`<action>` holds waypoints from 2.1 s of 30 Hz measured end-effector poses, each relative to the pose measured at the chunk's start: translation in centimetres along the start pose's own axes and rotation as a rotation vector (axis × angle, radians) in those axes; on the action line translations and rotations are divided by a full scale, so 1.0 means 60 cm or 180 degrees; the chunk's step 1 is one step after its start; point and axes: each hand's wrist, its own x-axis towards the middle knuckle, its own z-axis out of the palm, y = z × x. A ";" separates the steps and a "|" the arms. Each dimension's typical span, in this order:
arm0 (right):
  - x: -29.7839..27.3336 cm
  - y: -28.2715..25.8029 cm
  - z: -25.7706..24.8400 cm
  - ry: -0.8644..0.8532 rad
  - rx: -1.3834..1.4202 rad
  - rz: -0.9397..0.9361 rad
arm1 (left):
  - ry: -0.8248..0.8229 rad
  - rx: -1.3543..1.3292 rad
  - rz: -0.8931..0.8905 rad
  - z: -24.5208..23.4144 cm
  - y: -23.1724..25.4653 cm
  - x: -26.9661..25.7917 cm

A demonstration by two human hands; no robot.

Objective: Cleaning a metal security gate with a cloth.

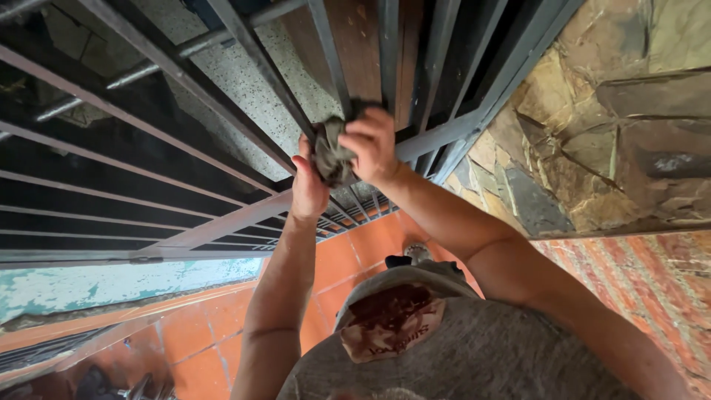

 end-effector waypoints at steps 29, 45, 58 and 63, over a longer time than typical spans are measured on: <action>-0.047 0.012 -0.135 -0.0448 0.0049 0.0280 | 0.0480 0.1706 0.0672 0.042 0.002 0.009; 0.182 -0.010 -0.129 0.0346 -0.0200 0.0714 | 0.0430 0.1904 0.0714 0.052 0.004 0.012; -0.042 0.034 -0.100 -0.0386 -0.0212 0.1147 | 0.0439 0.1834 0.0776 0.040 -0.003 0.025; 0.097 0.031 -0.092 0.0348 -0.0236 0.0888 | 0.0682 0.1539 0.0684 0.040 -0.012 0.025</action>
